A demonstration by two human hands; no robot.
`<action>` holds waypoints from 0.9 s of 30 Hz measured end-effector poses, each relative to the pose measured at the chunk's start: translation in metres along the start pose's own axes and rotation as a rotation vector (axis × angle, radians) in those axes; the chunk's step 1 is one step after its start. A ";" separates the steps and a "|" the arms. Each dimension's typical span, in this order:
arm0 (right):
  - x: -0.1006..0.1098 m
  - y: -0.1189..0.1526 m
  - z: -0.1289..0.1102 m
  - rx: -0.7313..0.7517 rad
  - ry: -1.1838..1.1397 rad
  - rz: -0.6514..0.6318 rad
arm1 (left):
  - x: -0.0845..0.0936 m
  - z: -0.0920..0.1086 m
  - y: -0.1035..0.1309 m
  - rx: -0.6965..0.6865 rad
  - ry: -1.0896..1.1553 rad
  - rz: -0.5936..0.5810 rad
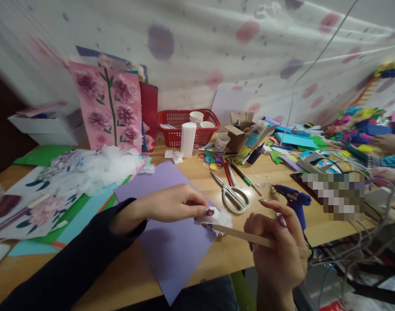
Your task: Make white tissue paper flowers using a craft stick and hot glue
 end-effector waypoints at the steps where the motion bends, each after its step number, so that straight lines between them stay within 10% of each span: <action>1: 0.001 0.000 0.000 0.000 0.000 0.002 | -0.001 0.001 0.000 0.000 0.007 -0.009; 27: 0.022 -0.005 0.006 -0.019 0.002 0.118 | -0.008 -0.013 -0.001 0.066 0.410 -0.044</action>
Point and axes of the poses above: each hand's wrist, its own y-axis away from the middle knuckle, its own x-axis out of the back of the hand, z = x × y, the point moved 5 cm from there along -y, towards the middle knuckle, and after that the axes turned 2 degrees about -x, right-handed, at the moved point
